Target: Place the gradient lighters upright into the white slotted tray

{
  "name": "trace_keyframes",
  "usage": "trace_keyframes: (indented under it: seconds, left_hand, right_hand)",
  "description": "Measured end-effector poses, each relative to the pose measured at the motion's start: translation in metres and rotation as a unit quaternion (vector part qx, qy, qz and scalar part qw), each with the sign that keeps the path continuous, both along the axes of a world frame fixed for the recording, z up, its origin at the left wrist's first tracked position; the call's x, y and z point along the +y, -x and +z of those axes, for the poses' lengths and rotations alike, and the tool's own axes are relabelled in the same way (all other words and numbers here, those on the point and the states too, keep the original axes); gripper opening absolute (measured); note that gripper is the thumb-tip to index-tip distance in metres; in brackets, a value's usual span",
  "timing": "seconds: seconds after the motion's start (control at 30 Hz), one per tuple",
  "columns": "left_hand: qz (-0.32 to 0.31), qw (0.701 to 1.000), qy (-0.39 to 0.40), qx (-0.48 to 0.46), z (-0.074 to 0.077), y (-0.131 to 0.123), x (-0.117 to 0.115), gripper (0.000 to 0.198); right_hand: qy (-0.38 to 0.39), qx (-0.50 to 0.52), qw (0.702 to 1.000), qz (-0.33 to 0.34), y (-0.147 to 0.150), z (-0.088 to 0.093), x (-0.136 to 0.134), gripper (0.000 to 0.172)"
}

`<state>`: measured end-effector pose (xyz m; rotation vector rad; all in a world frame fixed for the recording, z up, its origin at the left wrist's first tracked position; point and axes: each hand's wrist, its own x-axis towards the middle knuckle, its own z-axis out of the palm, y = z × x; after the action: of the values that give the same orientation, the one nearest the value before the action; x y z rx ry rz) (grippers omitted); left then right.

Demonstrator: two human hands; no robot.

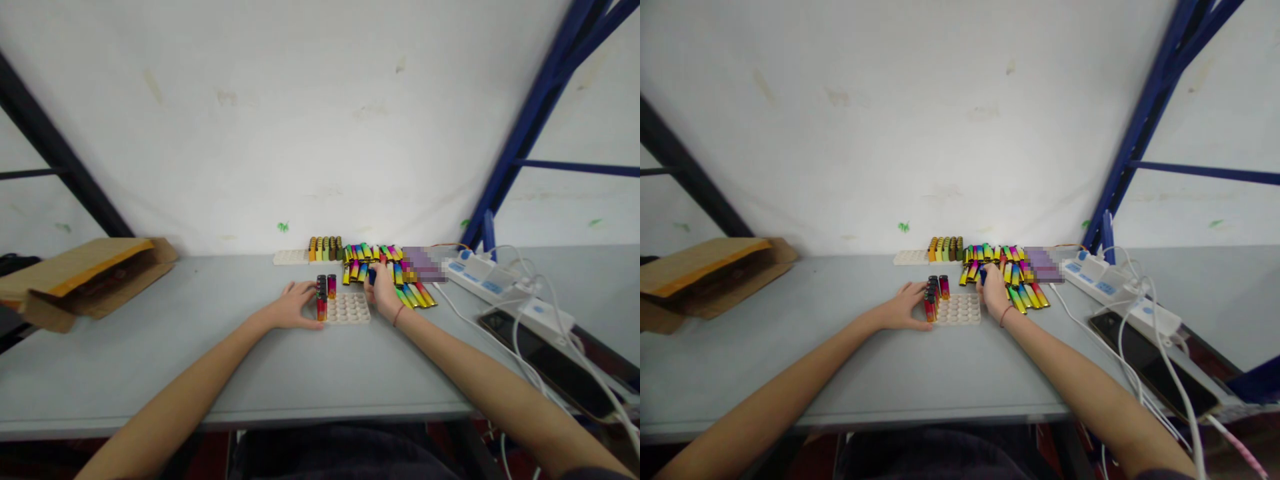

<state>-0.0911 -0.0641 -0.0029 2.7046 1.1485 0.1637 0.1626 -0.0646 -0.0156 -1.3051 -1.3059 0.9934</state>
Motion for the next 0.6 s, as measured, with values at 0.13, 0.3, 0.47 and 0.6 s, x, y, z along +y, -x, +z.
trace_keyframes:
  seconds: [0.13, 0.3, 0.47, 0.6]
  left_hand:
    - [0.004, 1.000, 0.002, 0.005, 0.001, -0.001, -0.001, 0.089]
    - [0.006, 1.000, 0.003, 0.008, 0.001, -0.001, -0.002, 0.090]
    - [0.004, 1.000, -0.001, 0.004, -0.001, 0.000, 0.000, 0.092]
    - [-0.001, 1.000, -0.006, 0.000, -0.002, 0.000, 0.000, 0.092]
  right_hand:
    - [0.060, 0.104, 0.992, -0.032, 0.006, 0.010, -0.009, 0.037]
    - [-0.058, 0.038, 0.997, 0.046, 0.010, 0.028, -0.030, 0.016]
    - [-0.179, -0.072, 0.980, 0.051, 0.014, 0.037, -0.043, 0.011]
    - [-0.225, -0.076, 0.968, 0.084, 0.017, 0.032, -0.040, 0.020]
